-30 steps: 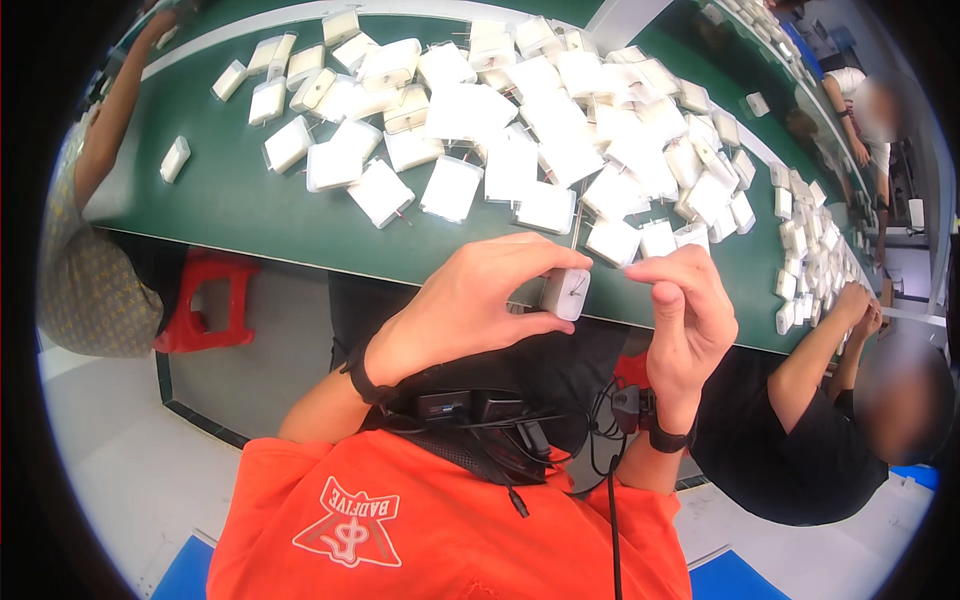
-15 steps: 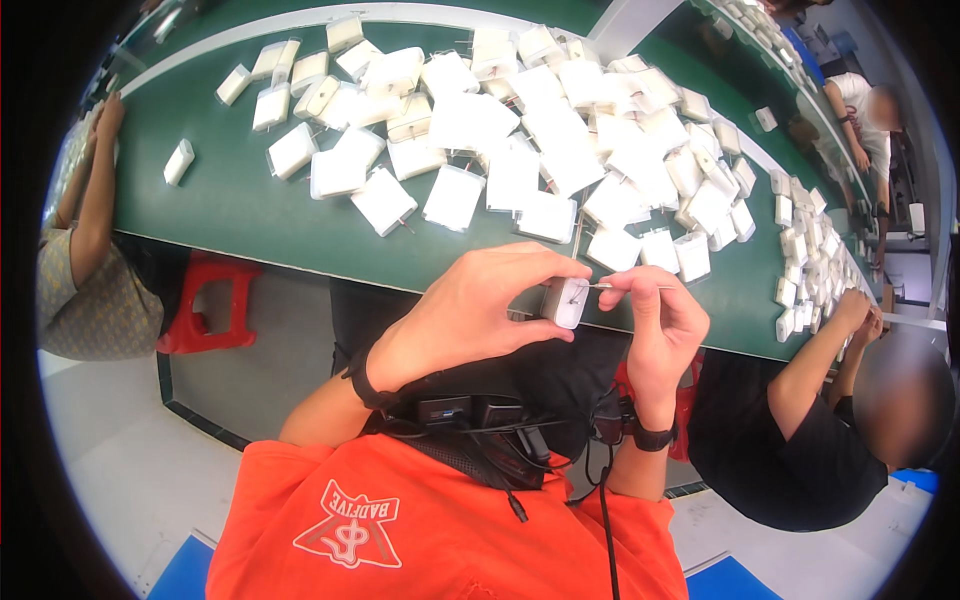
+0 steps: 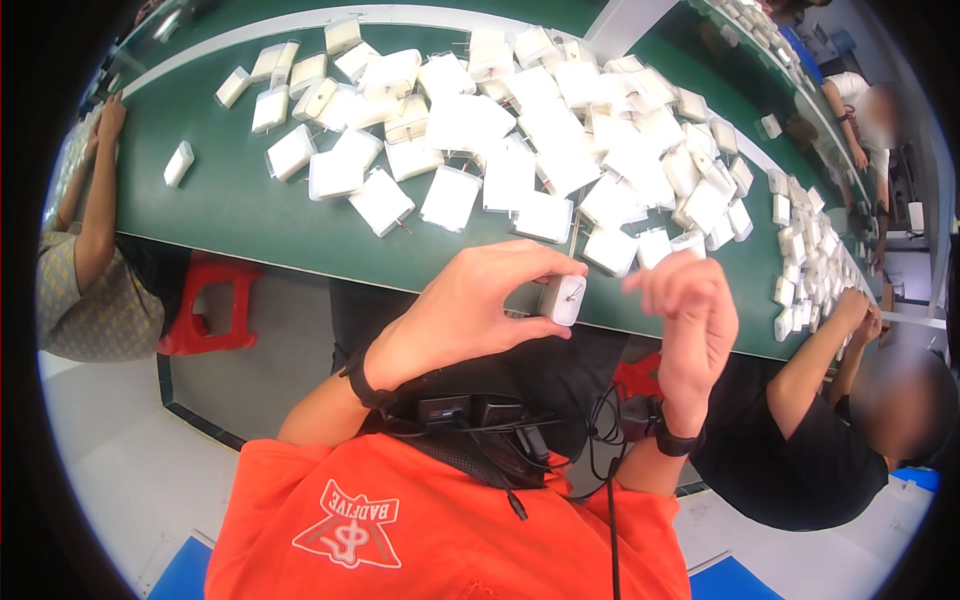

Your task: Assembling and testing small white electronic components on a factory production line using a needle tool.

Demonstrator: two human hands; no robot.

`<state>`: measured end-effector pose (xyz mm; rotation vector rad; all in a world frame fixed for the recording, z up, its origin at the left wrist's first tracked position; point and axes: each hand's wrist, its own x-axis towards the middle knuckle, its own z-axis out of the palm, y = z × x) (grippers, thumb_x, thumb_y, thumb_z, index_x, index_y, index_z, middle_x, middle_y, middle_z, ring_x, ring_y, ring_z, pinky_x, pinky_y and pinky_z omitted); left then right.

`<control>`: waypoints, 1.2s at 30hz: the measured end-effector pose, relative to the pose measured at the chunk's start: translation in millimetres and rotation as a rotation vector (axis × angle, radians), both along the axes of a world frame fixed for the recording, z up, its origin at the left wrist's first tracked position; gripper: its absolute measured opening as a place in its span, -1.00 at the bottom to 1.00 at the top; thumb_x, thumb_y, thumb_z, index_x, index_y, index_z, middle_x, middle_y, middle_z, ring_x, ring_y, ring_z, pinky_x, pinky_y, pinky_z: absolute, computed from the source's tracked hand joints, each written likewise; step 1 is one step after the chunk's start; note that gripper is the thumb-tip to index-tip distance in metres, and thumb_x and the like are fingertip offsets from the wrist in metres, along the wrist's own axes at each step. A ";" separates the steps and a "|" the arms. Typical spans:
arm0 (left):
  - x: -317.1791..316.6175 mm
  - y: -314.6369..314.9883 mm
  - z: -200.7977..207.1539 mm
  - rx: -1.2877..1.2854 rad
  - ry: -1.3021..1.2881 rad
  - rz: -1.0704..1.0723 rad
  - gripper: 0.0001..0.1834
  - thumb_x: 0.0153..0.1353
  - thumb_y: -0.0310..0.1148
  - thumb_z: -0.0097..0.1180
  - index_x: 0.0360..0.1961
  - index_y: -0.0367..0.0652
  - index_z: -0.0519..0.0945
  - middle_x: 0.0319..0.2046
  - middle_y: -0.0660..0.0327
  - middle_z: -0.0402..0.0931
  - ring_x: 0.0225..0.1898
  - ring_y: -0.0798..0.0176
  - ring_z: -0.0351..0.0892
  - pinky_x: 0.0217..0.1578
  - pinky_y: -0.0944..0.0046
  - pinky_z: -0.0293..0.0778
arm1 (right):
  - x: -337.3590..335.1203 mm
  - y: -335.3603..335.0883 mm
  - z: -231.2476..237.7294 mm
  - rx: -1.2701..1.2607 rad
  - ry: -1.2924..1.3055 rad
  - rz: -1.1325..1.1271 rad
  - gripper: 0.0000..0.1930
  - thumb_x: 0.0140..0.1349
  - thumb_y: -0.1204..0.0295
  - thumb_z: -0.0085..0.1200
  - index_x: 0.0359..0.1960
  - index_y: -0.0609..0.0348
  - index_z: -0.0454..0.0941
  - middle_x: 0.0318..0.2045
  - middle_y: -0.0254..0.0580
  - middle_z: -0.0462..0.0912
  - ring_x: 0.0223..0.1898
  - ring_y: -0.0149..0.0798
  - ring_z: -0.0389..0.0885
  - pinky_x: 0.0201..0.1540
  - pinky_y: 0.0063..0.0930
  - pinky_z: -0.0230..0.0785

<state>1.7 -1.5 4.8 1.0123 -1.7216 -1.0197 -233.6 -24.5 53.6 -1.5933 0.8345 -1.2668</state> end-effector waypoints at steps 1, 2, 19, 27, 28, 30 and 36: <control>0.6 0.0 -0.2 -0.010 0.000 0.004 -0.40 0.02 -0.45 0.67 0.16 -0.17 0.77 0.04 0.14 0.81 0.04 0.08 0.83 0.08 0.17 0.71 | -6.4 -1.6 3.9 0.042 0.266 0.013 -0.70 0.74 0.38 -0.05 -0.21 0.28 0.58 -0.36 -0.26 0.61 -0.37 -0.36 0.50 -0.23 -0.45 0.39; 0.5 0.2 -0.5 -0.019 -0.006 0.006 -0.40 0.02 -0.45 0.67 0.15 -0.18 0.77 0.04 0.13 0.81 0.03 0.08 0.83 0.08 0.17 0.71 | -0.8 -2.6 11.3 0.061 0.411 0.014 -0.90 0.57 0.52 0.17 -0.16 0.29 0.66 -0.36 -0.28 0.65 -0.43 -0.43 0.43 -0.34 -0.52 0.27; -1.6 1.0 -2.8 -0.076 0.005 0.017 -0.40 -0.01 -0.46 0.68 0.10 -0.19 0.73 -0.03 0.09 0.78 -0.02 0.01 0.81 0.01 0.12 0.71 | 22.8 -12.6 6.8 -0.206 0.683 0.044 -0.89 0.32 0.65 0.30 -0.23 0.27 0.60 -0.37 -0.09 0.67 -0.37 -0.10 0.68 -0.27 -0.23 0.56; -1.2 -0.4 -4.1 -0.111 -0.015 0.032 -0.42 -0.02 -0.46 0.70 0.08 -0.22 0.75 -0.04 0.12 0.79 -0.04 0.09 0.83 0.01 0.18 0.73 | 22.6 -6.3 18.4 0.094 0.558 0.038 -0.89 0.38 0.56 0.34 -0.20 0.29 0.63 -0.33 -0.15 0.71 -0.41 -0.22 0.63 -0.30 -0.35 0.50; 0.1 0.0 -4.1 -0.124 -0.024 0.034 -0.41 -0.02 -0.46 0.70 0.08 -0.23 0.75 -0.04 0.12 0.79 -0.04 0.09 0.83 0.01 0.18 0.73 | 22.5 -6.9 21.5 0.052 0.650 0.032 -0.88 0.39 0.55 0.35 -0.20 0.29 0.63 -0.33 -0.15 0.73 -0.41 -0.25 0.62 -0.30 -0.38 0.49; -0.1 0.5 -4.2 -0.138 -0.032 0.033 -0.41 -0.02 -0.46 0.70 0.09 -0.23 0.74 -0.04 0.12 0.79 -0.05 0.08 0.83 0.00 0.17 0.73 | 22.4 -6.7 21.7 0.053 0.683 0.045 -0.88 0.39 0.55 0.35 -0.21 0.30 0.63 -0.33 -0.14 0.73 -0.40 -0.26 0.65 -0.30 -0.40 0.50; -2.3 0.3 -2.6 -0.113 -0.001 0.036 -0.42 -0.02 -0.46 0.70 0.07 -0.23 0.74 -0.06 0.12 0.79 -0.06 0.07 0.83 0.00 0.16 0.71 | 22.8 -6.1 9.9 0.080 0.564 0.069 -0.88 0.40 0.56 0.34 -0.23 0.34 0.63 -0.37 -0.10 0.73 -0.45 -0.30 0.64 -0.34 -0.40 0.48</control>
